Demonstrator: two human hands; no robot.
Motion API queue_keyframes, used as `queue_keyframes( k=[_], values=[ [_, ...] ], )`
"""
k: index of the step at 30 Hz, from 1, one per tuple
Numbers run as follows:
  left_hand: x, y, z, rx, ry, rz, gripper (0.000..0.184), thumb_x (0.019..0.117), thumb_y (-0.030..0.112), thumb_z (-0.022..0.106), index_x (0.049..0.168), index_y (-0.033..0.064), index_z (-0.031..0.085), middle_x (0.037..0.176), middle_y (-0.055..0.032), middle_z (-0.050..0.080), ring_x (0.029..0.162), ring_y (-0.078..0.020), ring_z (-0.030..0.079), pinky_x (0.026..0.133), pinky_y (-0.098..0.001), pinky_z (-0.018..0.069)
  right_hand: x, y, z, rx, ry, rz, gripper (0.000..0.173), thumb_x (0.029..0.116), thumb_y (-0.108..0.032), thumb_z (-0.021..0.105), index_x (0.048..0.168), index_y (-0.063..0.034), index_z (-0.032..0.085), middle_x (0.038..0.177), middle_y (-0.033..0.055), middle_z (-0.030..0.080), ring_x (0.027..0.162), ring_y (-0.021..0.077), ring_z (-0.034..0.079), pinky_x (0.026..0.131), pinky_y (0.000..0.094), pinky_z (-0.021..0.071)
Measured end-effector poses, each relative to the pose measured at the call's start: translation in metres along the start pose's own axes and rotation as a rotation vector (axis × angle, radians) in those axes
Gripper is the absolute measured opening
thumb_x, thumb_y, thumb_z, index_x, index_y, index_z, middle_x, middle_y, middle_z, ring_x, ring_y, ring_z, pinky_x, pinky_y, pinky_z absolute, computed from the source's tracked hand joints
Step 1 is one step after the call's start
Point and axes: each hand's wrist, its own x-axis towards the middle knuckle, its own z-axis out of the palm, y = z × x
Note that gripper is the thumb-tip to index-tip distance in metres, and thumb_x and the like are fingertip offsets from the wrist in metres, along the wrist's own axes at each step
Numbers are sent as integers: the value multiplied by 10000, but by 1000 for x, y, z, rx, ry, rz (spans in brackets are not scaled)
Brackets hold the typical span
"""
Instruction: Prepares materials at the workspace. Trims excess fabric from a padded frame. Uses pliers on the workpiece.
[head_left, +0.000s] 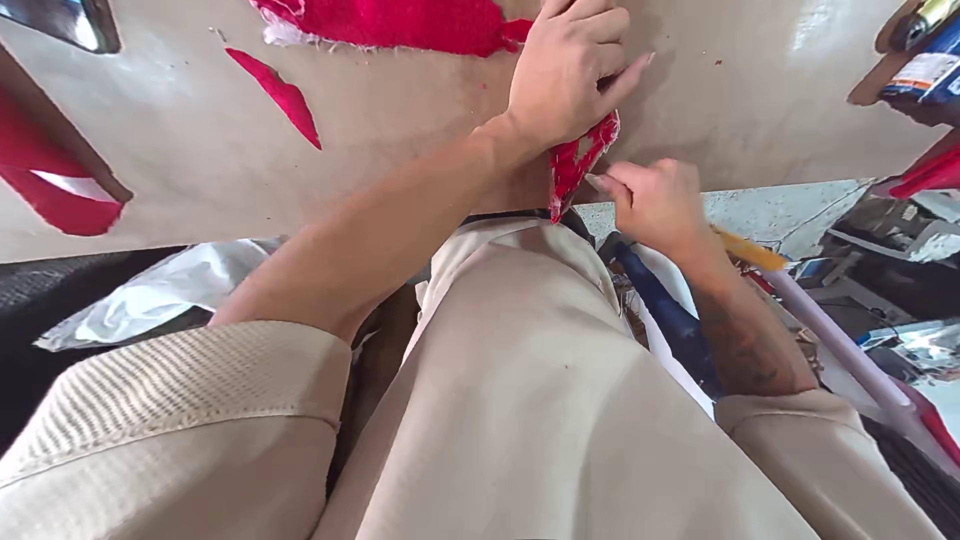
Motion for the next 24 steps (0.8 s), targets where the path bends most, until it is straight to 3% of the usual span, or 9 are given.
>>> queue_keyframes(
  k=[2, 7, 15, 20, 24],
  values=[
    [0, 2, -1, 0, -25, -28, 486, 1059, 394, 513, 722, 107, 713, 809, -39, 687, 786, -187, 655, 790, -403, 483, -2, -9, -7, -291, 100, 11, 405, 1086, -379, 437, 935, -104, 693, 590, 116, 586, 548, 346, 624, 479, 520, 428],
    [-1, 2, -1, -2, -51, -69, 495, 1062, 413, 492, 728, 124, 715, 823, -19, 703, 731, -160, 646, 686, -382, 488, 3, -16, -9, -461, 97, -1, 406, 1102, -376, 388, 1085, -142, 719, 581, 118, 583, 540, 356, 618, 473, 507, 424],
    [-1, 6, -2, 15, -110, -121, 484, 1064, 434, 465, 798, 157, 760, 874, -1, 731, 765, -167, 669, 698, -402, 498, 18, -29, -18, -527, -40, 30, 390, 1093, -318, 377, 938, -108, 668, 588, 133, 570, 569, 379, 633, 469, 512, 411],
    [-2, 5, 3, 34, -101, -128, 477, 1058, 433, 477, 788, 161, 761, 862, 7, 734, 753, -159, 674, 676, -389, 500, 26, -9, -8, -597, -64, -126, 247, 1033, -186, 458, 982, -28, 642, 571, 174, 546, 511, 410, 604, 440, 515, 409],
    [0, 6, 1, 27, -103, -123, 492, 1065, 423, 471, 771, 141, 746, 881, -1, 728, 777, -158, 671, 713, -389, 504, 35, -1, -4, -321, -88, -31, 237, 974, -251, 495, 893, -87, 645, 629, 151, 591, 610, 393, 649, 493, 552, 442]
  ],
)
